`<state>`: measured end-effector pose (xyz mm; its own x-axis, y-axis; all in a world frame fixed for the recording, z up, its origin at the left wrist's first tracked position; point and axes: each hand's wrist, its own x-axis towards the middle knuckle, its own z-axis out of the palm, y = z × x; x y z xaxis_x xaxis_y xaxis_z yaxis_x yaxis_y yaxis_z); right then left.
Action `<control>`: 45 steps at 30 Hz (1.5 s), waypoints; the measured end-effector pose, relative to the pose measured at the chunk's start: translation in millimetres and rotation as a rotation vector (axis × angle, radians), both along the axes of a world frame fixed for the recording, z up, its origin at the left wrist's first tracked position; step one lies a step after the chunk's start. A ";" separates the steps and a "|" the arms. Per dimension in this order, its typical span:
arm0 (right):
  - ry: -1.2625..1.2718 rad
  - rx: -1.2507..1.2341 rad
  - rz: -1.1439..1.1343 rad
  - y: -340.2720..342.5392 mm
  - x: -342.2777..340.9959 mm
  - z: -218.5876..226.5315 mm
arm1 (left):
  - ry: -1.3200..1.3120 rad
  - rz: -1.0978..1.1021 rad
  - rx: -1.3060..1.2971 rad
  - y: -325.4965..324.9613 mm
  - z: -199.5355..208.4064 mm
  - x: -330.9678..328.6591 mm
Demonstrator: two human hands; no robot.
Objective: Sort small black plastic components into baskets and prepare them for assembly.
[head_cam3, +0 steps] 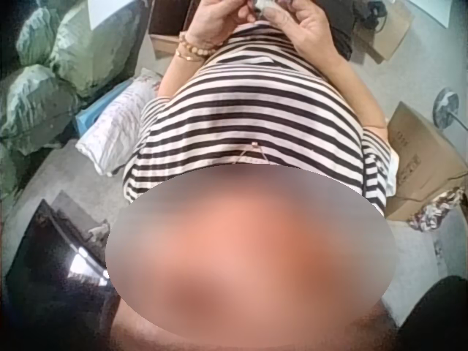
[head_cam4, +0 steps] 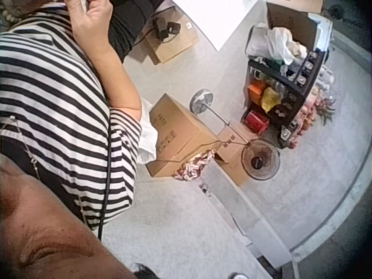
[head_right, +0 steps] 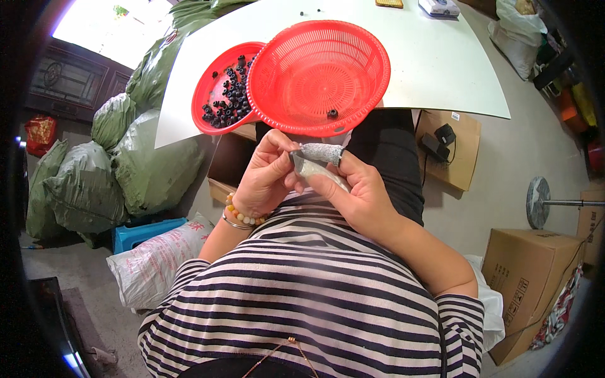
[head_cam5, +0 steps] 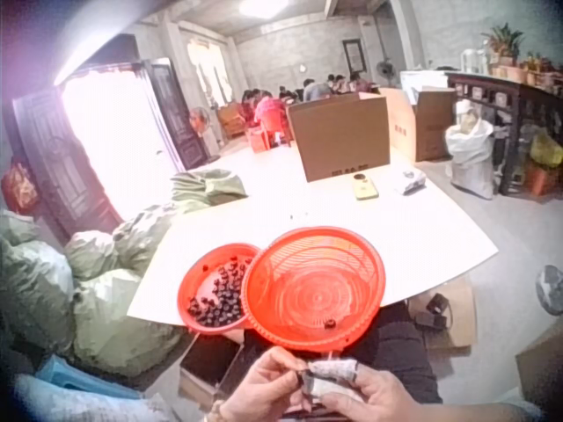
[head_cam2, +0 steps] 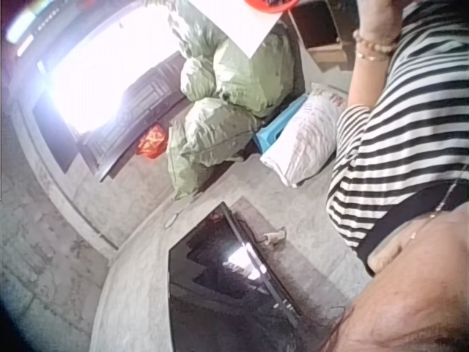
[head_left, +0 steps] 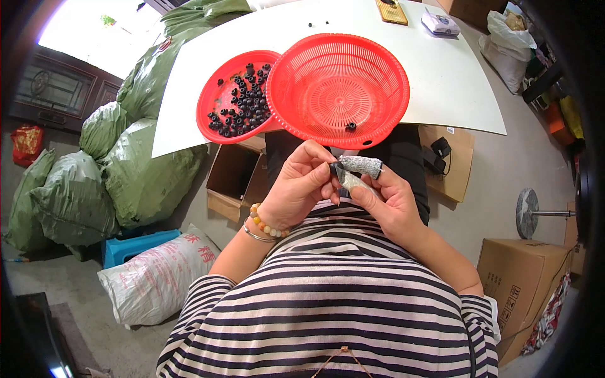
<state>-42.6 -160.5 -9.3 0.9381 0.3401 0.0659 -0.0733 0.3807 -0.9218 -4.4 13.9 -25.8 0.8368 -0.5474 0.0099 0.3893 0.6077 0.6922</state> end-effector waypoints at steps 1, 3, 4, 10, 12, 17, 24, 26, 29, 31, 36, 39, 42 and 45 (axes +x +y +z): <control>0.005 0.001 0.004 -0.2 0.0 -0.5 | -0.003 0.018 0.015 -0.4 -0.5 -0.5; 0.005 0.000 0.004 0.0 0.2 -2.2 | -0.010 0.055 0.044 -1.8 -1.7 -1.7; -0.001 -0.002 0.001 0.4 0.5 -3.8 | -0.015 0.061 0.049 -2.0 -1.6 -1.7; 0.013 0.015 -0.022 2.9 0.3 -5.4 | -0.052 0.072 0.047 -3.2 -1.6 -0.2; 0.010 0.031 -0.021 3.9 0.4 -6.8 | -0.052 0.065 0.020 -2.6 -3.0 0.4; 0.027 0.056 -0.004 3.8 1.4 -5.4 | -0.040 0.097 0.050 -4.0 -3.6 -1.7; 0.053 0.079 -0.020 3.6 2.1 -8.8 | 0.026 0.030 -0.027 -4.9 -0.8 0.4; 0.175 0.099 -0.002 -1.2 2.1 -4.5 | 0.041 0.016 -0.049 -5.9 0.5 0.7; 0.262 0.126 0.029 -11.4 5.1 -9.8 | 0.048 -0.014 -0.077 -5.9 -0.6 1.4; 0.269 0.178 0.027 -11.5 5.8 -9.8 | 0.041 -0.034 -0.057 -7.6 -1.3 0.5; 0.221 0.248 0.074 -3.2 6.6 5.0 | 0.015 -0.108 -0.010 -10.1 -1.0 -3.3; 0.282 0.195 0.051 -3.5 8.6 0.7 | 0.000 -0.093 0.040 -12.2 1.5 -4.6; 0.319 0.141 -0.030 -3.2 8.0 0.0 | 0.044 -0.100 -0.005 -12.3 1.5 -3.6; 0.261 0.148 -0.050 -3.6 6.3 -0.9 | 0.139 -0.109 -0.047 -10.0 0.8 -1.1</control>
<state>-36.2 -164.0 -10.2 0.9452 0.2976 -0.1343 -0.2782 0.5188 -0.8084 -5.5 3.9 -24.9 0.7677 -0.6365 -0.0741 0.5447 0.5873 0.5987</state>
